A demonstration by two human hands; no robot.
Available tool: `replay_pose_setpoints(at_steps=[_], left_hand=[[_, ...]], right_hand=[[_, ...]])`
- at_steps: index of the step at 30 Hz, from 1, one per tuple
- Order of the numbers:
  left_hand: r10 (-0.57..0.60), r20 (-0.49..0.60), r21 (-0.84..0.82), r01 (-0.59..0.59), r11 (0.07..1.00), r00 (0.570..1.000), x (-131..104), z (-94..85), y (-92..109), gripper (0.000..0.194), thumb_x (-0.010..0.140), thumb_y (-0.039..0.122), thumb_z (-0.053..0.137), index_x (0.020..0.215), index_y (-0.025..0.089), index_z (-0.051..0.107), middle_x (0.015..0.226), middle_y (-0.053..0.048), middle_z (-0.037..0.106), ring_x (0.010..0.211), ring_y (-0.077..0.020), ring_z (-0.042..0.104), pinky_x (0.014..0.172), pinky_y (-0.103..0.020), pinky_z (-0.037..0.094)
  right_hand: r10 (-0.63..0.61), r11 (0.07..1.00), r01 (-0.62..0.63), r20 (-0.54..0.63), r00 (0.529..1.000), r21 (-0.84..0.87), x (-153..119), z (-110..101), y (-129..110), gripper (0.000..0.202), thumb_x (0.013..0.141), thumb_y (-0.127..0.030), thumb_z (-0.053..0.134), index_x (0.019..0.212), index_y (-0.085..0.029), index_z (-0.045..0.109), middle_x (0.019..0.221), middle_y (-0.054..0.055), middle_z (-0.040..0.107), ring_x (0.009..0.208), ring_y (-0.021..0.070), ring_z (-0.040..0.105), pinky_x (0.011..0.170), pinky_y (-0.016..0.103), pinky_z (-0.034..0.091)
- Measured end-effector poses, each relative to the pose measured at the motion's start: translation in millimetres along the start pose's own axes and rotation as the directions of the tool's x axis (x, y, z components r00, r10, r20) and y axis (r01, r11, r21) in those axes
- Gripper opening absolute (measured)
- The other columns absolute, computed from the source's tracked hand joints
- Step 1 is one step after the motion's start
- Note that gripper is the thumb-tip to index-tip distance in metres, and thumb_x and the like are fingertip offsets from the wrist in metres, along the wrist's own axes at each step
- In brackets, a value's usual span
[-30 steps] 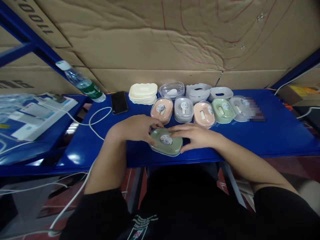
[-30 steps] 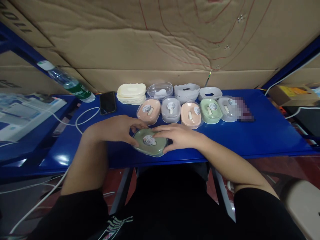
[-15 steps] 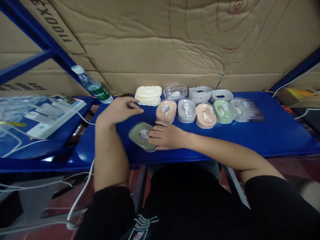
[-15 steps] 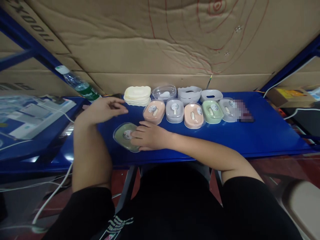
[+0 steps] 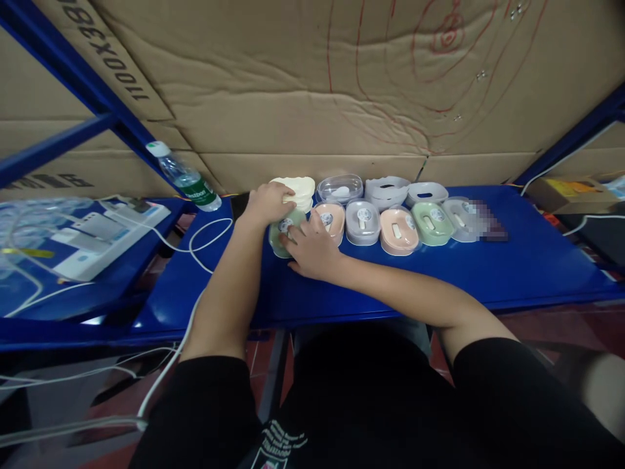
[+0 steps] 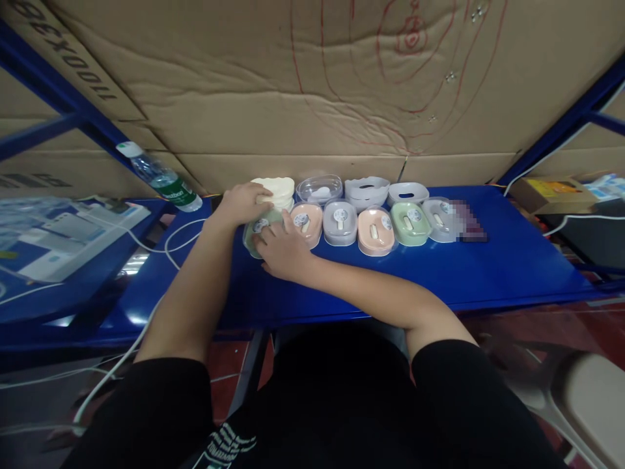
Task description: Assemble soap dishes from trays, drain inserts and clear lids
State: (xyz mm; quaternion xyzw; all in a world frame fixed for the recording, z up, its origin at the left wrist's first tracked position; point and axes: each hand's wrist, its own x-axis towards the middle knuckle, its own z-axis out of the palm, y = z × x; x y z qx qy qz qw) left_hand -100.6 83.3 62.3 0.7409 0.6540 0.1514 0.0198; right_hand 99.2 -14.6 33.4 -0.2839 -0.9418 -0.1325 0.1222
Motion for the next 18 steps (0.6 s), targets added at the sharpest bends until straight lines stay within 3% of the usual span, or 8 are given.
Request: replay_pose_setpoints(at_steps=[5, 9, 14, 18], left_hand=[[-0.043, 0.097, 0.107, 0.032, 0.994, 0.994, 20, -7.5, 15, 0.037, 0.093, 0.036, 0.072, 0.128, 0.026, 0.081, 0.147, -0.012, 0.075, 0.136, -0.0408, 0.067, 0.116, -0.057, 0.047], [-0.03, 0.095, 0.173, 0.013, 0.985, 0.995, 22, -5.9, 21, 0.023, 0.094, 0.035, 0.07, 0.11, 0.025, 0.082, 0.138, -0.012, 0.078, 0.131, -0.0402, 0.069, 0.114, -0.057, 0.044], [-0.009, 0.055, 0.151, 0.001, 0.988, 0.998, 21, -10.5, 21, 0.02, 0.097, 0.033, 0.065, 0.11, 0.025, 0.078, 0.132, -0.013, 0.079, 0.13, -0.04, 0.069, 0.116, -0.057, 0.041], [0.007, -0.074, 0.019, -0.006, 1.0, 0.997, 21, -29.4, 29, 0.02, 0.101, 0.034, 0.06, 0.115, 0.024, 0.07, 0.121, -0.014, 0.079, 0.12, -0.038, 0.073, 0.11, -0.054, 0.048]], right_hand=[[0.037, 0.999, -0.037, -0.006, 0.999, 0.016, 2, -8, 1, 0.067, 0.099, -0.052, 0.074, 0.156, -0.019, 0.06, 0.16, 0.016, 0.064, 0.146, 0.0417, 0.054, 0.137, 0.072, 0.022], [0.021, 0.997, -0.017, -0.052, 0.998, 0.082, -20, -21, 14, 0.064, 0.101, -0.05, 0.074, 0.155, -0.018, 0.062, 0.168, 0.017, 0.058, 0.157, 0.0434, 0.044, 0.138, 0.074, 0.017], [0.121, 0.986, -0.104, -0.131, 0.984, 0.128, -63, -36, 55, 0.053, 0.105, -0.053, 0.067, 0.147, -0.022, 0.069, 0.167, 0.016, 0.06, 0.16, 0.0428, 0.044, 0.138, 0.073, 0.007], [0.26, 0.96, -0.221, -0.252, 0.932, 0.173, -92, -38, 104, 0.064, 0.108, -0.059, 0.057, 0.161, -0.023, 0.056, 0.161, 0.015, 0.065, 0.156, 0.0406, 0.05, 0.139, 0.07, 0.01]])
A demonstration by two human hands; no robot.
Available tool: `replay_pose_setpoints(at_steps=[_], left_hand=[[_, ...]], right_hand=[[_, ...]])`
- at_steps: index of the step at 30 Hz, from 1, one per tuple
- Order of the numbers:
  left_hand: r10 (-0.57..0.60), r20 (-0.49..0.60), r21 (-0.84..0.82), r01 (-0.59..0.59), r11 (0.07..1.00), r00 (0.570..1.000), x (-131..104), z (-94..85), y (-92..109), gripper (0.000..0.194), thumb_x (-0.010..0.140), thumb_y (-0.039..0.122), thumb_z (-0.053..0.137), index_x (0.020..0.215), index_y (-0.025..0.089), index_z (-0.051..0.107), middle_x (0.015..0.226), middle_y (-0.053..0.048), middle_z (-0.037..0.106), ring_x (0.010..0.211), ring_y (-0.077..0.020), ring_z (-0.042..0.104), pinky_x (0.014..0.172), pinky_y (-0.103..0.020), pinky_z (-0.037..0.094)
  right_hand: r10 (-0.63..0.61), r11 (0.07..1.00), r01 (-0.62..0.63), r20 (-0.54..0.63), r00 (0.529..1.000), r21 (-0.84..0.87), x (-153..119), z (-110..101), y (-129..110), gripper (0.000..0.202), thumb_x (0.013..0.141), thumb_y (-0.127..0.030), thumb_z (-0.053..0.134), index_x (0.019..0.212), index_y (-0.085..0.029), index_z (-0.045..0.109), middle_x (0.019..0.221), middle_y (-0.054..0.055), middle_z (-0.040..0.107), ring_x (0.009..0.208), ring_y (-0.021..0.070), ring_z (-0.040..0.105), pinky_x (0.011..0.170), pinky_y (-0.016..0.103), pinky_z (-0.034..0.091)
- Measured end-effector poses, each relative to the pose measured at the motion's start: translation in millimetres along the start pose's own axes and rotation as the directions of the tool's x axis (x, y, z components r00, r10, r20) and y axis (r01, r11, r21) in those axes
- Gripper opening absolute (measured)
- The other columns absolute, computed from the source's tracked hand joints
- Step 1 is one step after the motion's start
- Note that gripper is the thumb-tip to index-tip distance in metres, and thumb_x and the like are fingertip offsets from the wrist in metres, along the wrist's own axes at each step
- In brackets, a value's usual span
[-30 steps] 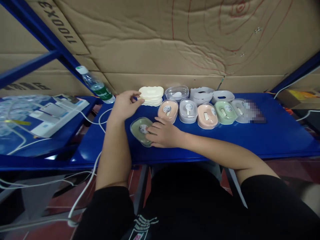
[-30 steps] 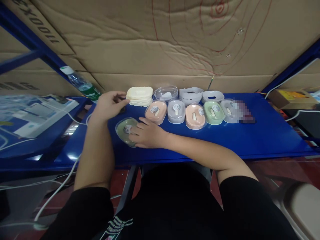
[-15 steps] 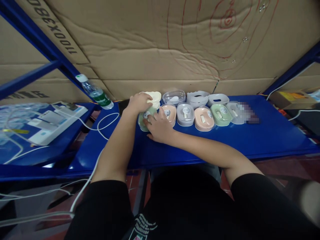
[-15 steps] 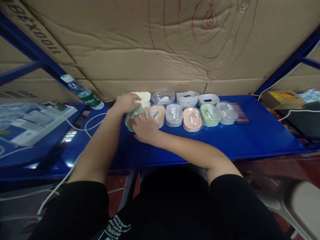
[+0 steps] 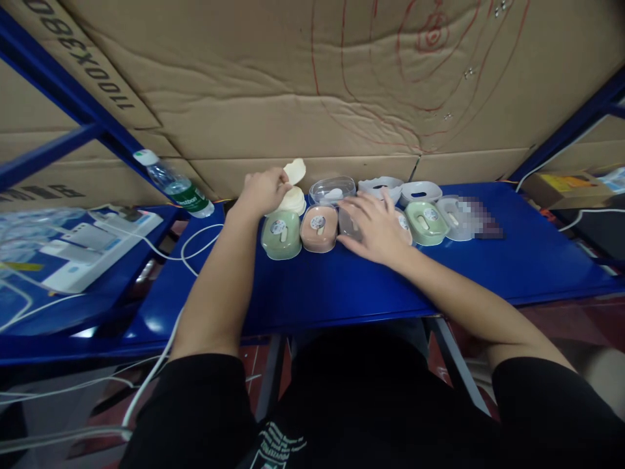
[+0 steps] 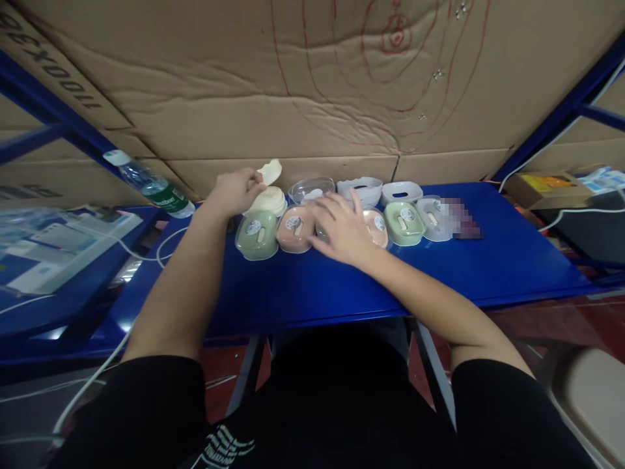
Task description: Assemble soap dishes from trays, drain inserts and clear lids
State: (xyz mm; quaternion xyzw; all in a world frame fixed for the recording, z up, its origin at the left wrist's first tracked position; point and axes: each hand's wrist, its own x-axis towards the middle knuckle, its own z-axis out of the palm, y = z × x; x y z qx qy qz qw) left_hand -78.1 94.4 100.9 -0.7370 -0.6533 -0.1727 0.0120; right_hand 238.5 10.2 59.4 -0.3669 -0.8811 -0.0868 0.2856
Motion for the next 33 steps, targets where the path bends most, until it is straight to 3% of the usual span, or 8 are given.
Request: replay_pose_setpoints(at_steps=[4, 7, 11, 15, 19, 25, 29, 33], left_hand=[[0.104, -0.206, -0.265, -0.158, 0.951, 0.973, -14, -18.2, 40, 0.019, 0.106, 0.039, 0.057, 0.12, 0.026, 0.059, 0.108, -0.008, 0.075, 0.101, -0.0288, 0.072, 0.093, -0.042, 0.055], [0.044, -0.284, -0.397, -0.159, 0.904, 0.958, -36, -16.1, 83, 0.015, 0.111, 0.036, 0.047, 0.12, 0.026, 0.054, 0.091, -0.003, 0.067, 0.088, -0.0241, 0.069, 0.085, -0.039, 0.055], [0.112, -0.103, -0.562, -0.151, 0.814, 0.988, -69, 8.6, 118, 0.012, 0.11, 0.033, 0.044, 0.112, 0.027, 0.053, 0.081, 0.0, 0.061, 0.073, -0.0207, 0.062, 0.071, -0.036, 0.052], [0.345, 0.013, -0.695, -0.24, 0.678, 0.938, -94, 33.6, 115, 0.02, 0.109, 0.044, 0.05, 0.105, 0.026, 0.057, 0.08, 0.0, 0.064, 0.069, -0.0182, 0.058, 0.066, -0.033, 0.05], [0.467, 0.179, -0.725, -0.205, 0.657, 0.866, -111, 39.2, 106, 0.031, 0.111, 0.051, 0.05, 0.111, 0.023, 0.063, 0.076, 0.001, 0.065, 0.064, -0.0164, 0.058, 0.058, -0.029, 0.045], [0.572, 0.228, -0.531, -0.392, 0.751, 0.788, -123, 37.3, 114, 0.032, 0.106, 0.049, 0.068, 0.126, 0.024, 0.071, 0.117, -0.007, 0.081, 0.105, -0.0262, 0.077, 0.091, -0.038, 0.058], [0.612, 0.25, -0.413, -0.489, 0.768, 0.75, -132, 39.6, 123, 0.079, 0.085, 0.065, 0.09, 0.148, 0.025, 0.063, 0.146, -0.013, 0.072, 0.134, -0.0368, 0.069, 0.115, -0.049, 0.055], [0.635, 0.353, -0.33, -0.544, 0.772, 0.687, -143, 39.1, 133, 0.115, 0.07, 0.064, 0.1, 0.163, 0.021, 0.048, 0.159, -0.021, 0.059, 0.141, -0.0425, 0.062, 0.112, -0.05, 0.057]], right_hand=[[0.115, 0.992, -0.106, -0.143, 0.983, 0.069, -7, -6, 44, 0.084, 0.105, -0.068, 0.052, 0.173, -0.021, 0.036, 0.159, 0.018, 0.064, 0.149, 0.0422, 0.056, 0.135, 0.071, 0.026], [0.161, 0.984, -0.151, -0.112, 0.981, 0.091, -10, -11, 58, 0.1, 0.104, -0.071, 0.052, 0.181, -0.019, 0.014, 0.168, 0.022, 0.054, 0.152, 0.045, 0.052, 0.128, 0.069, 0.038], [0.158, 0.968, -0.161, 0.03, 0.987, 0.192, -15, -17, 59, 0.107, 0.101, -0.072, 0.061, 0.182, -0.024, 0.011, 0.176, 0.02, 0.043, 0.151, 0.0458, 0.054, 0.121, 0.064, 0.046], [0.047, 0.84, -0.139, 0.185, 0.982, 0.524, -21, -24, 53, 0.071, 0.101, -0.063, 0.066, 0.158, -0.022, 0.058, 0.135, 0.013, 0.077, 0.113, 0.0301, 0.074, 0.1, 0.046, 0.057], [-0.075, 0.849, -0.215, 0.513, 0.855, 0.483, -23, -40, 36, 0.029, 0.097, -0.048, 0.075, 0.104, -0.02, 0.076, 0.08, 0.001, 0.074, 0.074, 0.0181, 0.065, 0.073, 0.032, 0.044], [-0.026, 0.967, -0.151, 0.671, 0.741, 0.204, -24, -56, 18, 0.036, 0.104, -0.044, 0.066, 0.077, -0.021, 0.072, 0.071, 0.003, 0.069, 0.07, 0.0195, 0.06, 0.068, 0.034, 0.032], [0.018, 0.991, -0.104, 0.706, 0.708, 0.079, -24, -54, 19, 0.039, 0.104, -0.041, 0.063, 0.071, -0.021, 0.073, 0.072, 0.006, 0.072, 0.069, 0.0217, 0.062, 0.068, 0.036, 0.034], [0.025, 0.997, -0.075, 0.748, 0.664, 0.033, -25, -48, 19, 0.038, 0.103, -0.039, 0.061, 0.075, -0.021, 0.079, 0.077, 0.009, 0.077, 0.072, 0.0236, 0.066, 0.068, 0.037, 0.036]])
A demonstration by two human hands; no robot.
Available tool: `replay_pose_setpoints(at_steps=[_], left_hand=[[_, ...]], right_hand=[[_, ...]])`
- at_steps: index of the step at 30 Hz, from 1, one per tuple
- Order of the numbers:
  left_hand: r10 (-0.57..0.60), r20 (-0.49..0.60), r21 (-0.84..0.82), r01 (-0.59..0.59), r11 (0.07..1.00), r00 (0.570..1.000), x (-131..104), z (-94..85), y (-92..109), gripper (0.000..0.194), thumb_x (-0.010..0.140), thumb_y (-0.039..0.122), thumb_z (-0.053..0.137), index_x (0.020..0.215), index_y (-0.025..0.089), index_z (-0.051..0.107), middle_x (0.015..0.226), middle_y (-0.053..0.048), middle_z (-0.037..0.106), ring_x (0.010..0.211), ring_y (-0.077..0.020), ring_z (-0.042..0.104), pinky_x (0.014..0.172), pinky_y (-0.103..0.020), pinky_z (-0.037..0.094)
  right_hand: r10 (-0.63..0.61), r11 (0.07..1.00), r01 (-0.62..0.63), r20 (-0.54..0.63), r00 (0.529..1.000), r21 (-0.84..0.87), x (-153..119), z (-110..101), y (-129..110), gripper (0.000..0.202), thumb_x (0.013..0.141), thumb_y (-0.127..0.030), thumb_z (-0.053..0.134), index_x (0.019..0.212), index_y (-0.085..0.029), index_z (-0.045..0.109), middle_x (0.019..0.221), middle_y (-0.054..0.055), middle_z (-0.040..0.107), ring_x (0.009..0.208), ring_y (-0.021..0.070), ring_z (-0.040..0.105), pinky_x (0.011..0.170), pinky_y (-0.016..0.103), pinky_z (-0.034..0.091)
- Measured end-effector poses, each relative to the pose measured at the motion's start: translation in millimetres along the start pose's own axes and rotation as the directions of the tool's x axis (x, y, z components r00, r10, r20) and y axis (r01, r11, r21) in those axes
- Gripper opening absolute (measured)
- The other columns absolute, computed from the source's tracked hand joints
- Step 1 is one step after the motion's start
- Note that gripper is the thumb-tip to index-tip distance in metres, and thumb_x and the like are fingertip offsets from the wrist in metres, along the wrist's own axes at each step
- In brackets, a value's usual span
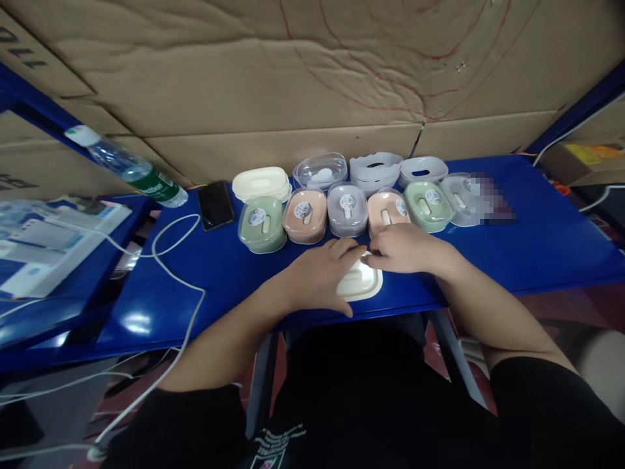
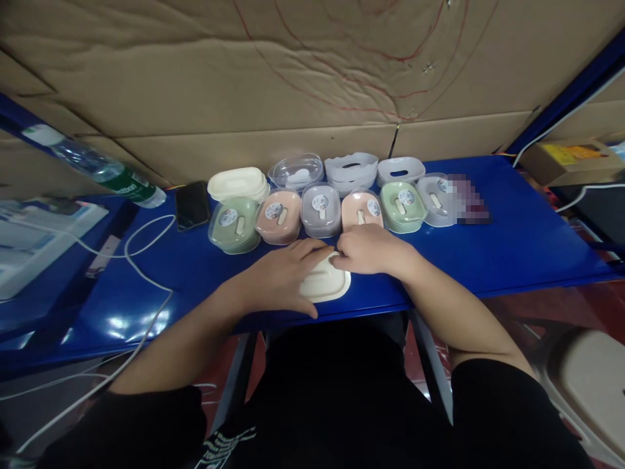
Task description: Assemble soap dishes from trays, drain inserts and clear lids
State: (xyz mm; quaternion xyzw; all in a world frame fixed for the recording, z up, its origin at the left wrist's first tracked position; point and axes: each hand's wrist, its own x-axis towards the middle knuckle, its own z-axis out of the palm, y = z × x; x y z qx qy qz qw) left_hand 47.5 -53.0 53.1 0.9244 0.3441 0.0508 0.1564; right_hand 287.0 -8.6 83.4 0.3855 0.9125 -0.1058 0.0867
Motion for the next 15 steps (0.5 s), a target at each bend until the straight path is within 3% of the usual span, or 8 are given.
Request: replay_pose_setpoints(at_steps=[4, 9, 12, 15], left_hand=[[-0.015, 0.067, 0.05, 0.011, 0.999, 0.998, 0, 3.6, 8, 0.115, 0.075, 0.052, 0.095, 0.169, 0.019, 0.038, 0.151, -0.02, 0.061, 0.132, -0.0407, 0.065, 0.101, -0.047, 0.06], [-0.007, 0.037, 0.032, 0.006, 0.999, 0.999, 3, 5.8, 3, 0.109, 0.081, 0.049, 0.087, 0.171, 0.017, 0.035, 0.156, -0.022, 0.061, 0.137, -0.0425, 0.064, 0.11, -0.051, 0.056], [0.023, 0.042, 0.017, -0.024, 1.0, 0.999, 5, 6.0, 0, 0.113, 0.082, 0.047, 0.088, 0.174, 0.016, 0.03, 0.162, -0.023, 0.059, 0.142, -0.0424, 0.063, 0.115, -0.052, 0.053], [0.025, 0.036, 0.01, -0.025, 1.0, 0.999, 5, 5.7, -4, 0.116, 0.084, 0.046, 0.086, 0.177, 0.016, 0.024, 0.166, -0.025, 0.056, 0.145, -0.0438, 0.062, 0.117, -0.055, 0.052]], right_hand=[[-0.004, 1.0, 0.004, 0.006, 1.0, 0.006, 2, 3, -1, 0.038, 0.103, -0.039, 0.062, 0.076, -0.02, 0.08, 0.077, 0.01, 0.077, 0.074, 0.0247, 0.068, 0.066, 0.037, 0.035], [0.039, 0.996, -0.035, -0.06, 0.997, 0.079, 0, -1, 9, 0.044, 0.102, -0.051, 0.067, 0.07, -0.021, 0.075, 0.074, 0.006, 0.074, 0.071, 0.021, 0.063, 0.066, 0.035, 0.034], [0.054, 0.976, -0.037, -0.075, 0.996, 0.213, -1, -7, 21, 0.04, 0.095, -0.051, 0.075, 0.068, -0.022, 0.069, 0.067, 0.001, 0.068, 0.067, 0.0176, 0.058, 0.064, 0.033, 0.034], [-0.013, 0.907, 0.07, -0.139, 0.99, 0.415, -1, -10, 35, 0.041, 0.091, -0.053, 0.078, 0.067, -0.022, 0.064, 0.067, -0.002, 0.066, 0.064, 0.0148, 0.056, 0.065, 0.031, 0.038]])
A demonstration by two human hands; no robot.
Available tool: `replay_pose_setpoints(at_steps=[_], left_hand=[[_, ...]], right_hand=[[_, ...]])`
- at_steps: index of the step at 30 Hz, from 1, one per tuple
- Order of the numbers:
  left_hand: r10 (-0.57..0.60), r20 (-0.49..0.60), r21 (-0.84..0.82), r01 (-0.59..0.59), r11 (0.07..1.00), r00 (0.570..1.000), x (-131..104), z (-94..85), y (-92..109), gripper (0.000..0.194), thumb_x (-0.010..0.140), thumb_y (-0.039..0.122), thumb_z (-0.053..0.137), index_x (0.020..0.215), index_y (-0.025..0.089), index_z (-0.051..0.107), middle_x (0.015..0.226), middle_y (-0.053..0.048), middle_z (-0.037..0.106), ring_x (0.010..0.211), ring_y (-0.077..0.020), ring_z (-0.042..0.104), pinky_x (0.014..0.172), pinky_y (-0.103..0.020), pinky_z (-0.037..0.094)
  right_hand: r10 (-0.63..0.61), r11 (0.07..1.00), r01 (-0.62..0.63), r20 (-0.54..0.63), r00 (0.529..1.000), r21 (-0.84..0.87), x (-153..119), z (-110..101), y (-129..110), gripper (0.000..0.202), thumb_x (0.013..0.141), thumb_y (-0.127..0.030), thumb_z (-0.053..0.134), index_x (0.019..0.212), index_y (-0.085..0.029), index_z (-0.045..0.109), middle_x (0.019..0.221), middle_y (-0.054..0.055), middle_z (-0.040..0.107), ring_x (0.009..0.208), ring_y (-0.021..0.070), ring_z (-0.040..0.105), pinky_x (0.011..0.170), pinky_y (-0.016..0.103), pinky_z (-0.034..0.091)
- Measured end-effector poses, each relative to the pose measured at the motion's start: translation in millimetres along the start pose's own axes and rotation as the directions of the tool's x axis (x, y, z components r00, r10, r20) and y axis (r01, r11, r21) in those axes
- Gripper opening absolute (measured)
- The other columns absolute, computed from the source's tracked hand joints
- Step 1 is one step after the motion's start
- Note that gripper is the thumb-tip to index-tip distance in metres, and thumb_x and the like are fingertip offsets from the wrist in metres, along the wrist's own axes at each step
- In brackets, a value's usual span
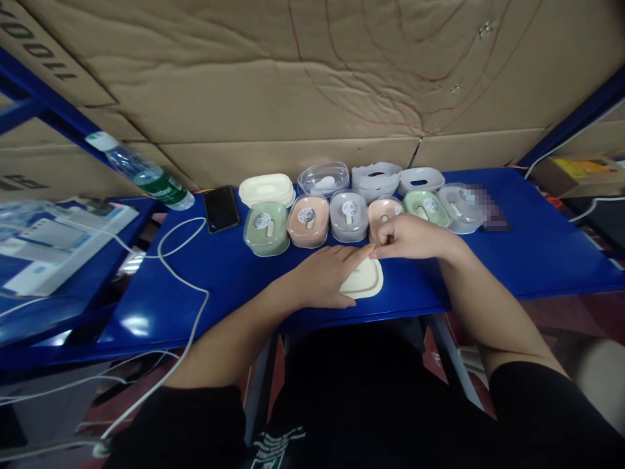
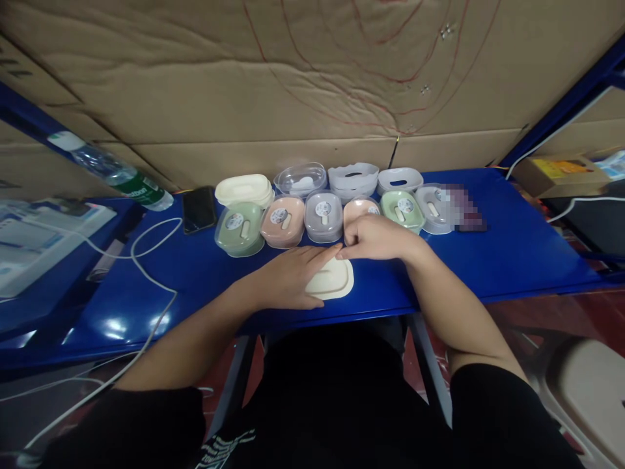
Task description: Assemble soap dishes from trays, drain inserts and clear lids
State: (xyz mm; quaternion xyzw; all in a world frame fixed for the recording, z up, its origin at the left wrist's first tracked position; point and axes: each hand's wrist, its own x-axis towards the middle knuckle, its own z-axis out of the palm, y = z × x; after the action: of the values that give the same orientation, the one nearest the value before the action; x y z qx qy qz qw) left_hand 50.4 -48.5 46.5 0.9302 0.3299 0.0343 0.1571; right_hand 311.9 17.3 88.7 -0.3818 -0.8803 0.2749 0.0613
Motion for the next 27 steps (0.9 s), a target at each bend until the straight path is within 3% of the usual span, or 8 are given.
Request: replay_pose_setpoints(at_steps=[3, 6, 8, 12, 18, 23, 27], left_hand=[[-0.002, 0.012, 0.005, 0.002, 1.0, 1.0, 0, 0.5, -2, 0.106, 0.088, 0.048, 0.084, 0.176, 0.02, 0.031, 0.171, -0.023, 0.053, 0.151, -0.0437, 0.059, 0.12, -0.057, 0.05], [-0.007, 0.019, 0.014, 0.007, 1.0, 1.0, 1, 2.2, -3, 0.098, 0.089, 0.05, 0.084, 0.173, 0.022, 0.041, 0.172, -0.022, 0.052, 0.154, -0.0431, 0.057, 0.122, -0.057, 0.049], [-0.004, 0.008, 0.012, 0.004, 1.0, 1.0, 3, 3.4, -4, 0.096, 0.088, 0.05, 0.085, 0.171, 0.021, 0.045, 0.172, -0.022, 0.053, 0.153, -0.0428, 0.058, 0.122, -0.058, 0.05], [-0.017, -0.004, 0.022, 0.017, 1.0, 1.0, 5, 5.2, -7, 0.096, 0.089, 0.054, 0.086, 0.17, 0.02, 0.047, 0.173, -0.023, 0.051, 0.156, -0.0431, 0.056, 0.124, -0.059, 0.048], [-0.037, 0.007, 0.033, 0.037, 0.999, 0.999, 7, 6.6, -9, 0.098, 0.089, 0.058, 0.087, 0.169, 0.019, 0.047, 0.174, -0.023, 0.05, 0.156, -0.0427, 0.055, 0.125, -0.057, 0.047], [-0.044, 0.015, 0.035, 0.044, 0.998, 0.999, 7, 5.5, -7, 0.097, 0.089, 0.057, 0.087, 0.169, 0.017, 0.048, 0.174, -0.024, 0.049, 0.158, -0.0424, 0.054, 0.126, -0.055, 0.047], [-0.048, 0.023, 0.027, 0.048, 0.998, 0.999, 8, 6.1, -8, 0.1, 0.088, 0.058, 0.089, 0.169, 0.016, 0.047, 0.174, -0.024, 0.049, 0.157, -0.0424, 0.054, 0.127, -0.055, 0.046]], right_hand=[[0.003, 0.992, 0.029, -0.256, 0.967, 0.12, 4, -4, 15, 0.04, 0.097, -0.057, 0.068, 0.077, -0.022, 0.068, 0.074, 0.001, 0.072, 0.07, 0.0176, 0.062, 0.068, 0.032, 0.045], [0.092, 0.995, -0.103, -0.609, 0.788, 0.016, 11, -5, 36, 0.034, 0.103, -0.049, 0.058, 0.099, -0.021, 0.077, 0.091, 0.008, 0.08, 0.084, 0.0255, 0.071, 0.078, 0.038, 0.053], [0.09, 0.975, -0.206, -0.691, 0.717, -0.088, 17, -5, 51, 0.035, 0.104, -0.043, 0.054, 0.113, -0.02, 0.079, 0.106, 0.013, 0.082, 0.1, 0.0315, 0.074, 0.09, 0.045, 0.056], [0.059, 0.941, -0.266, -0.67, 0.74, -0.211, 26, -6, 75, 0.047, 0.106, -0.04, 0.047, 0.137, -0.019, 0.074, 0.137, 0.019, 0.075, 0.135, 0.0377, 0.066, 0.116, 0.056, 0.051], [0.109, 0.913, -0.328, -0.632, 0.767, -0.241, 32, -2, 89, 0.064, 0.109, -0.049, 0.041, 0.161, -0.016, 0.06, 0.173, 0.02, 0.052, 0.16, 0.0406, 0.048, 0.13, 0.065, 0.038], [0.18, 0.879, -0.387, -0.557, 0.811, -0.278, 31, 1, 84, 0.066, 0.111, -0.052, 0.038, 0.168, -0.022, 0.054, 0.183, 0.012, 0.04, 0.169, 0.0462, 0.034, 0.132, 0.078, 0.025], [0.196, 0.881, -0.383, -0.525, 0.828, -0.276, 29, 2, 78, 0.064, 0.111, -0.046, 0.04, 0.169, -0.022, 0.052, 0.181, 0.012, 0.044, 0.166, 0.0449, 0.041, 0.132, 0.082, 0.023]])
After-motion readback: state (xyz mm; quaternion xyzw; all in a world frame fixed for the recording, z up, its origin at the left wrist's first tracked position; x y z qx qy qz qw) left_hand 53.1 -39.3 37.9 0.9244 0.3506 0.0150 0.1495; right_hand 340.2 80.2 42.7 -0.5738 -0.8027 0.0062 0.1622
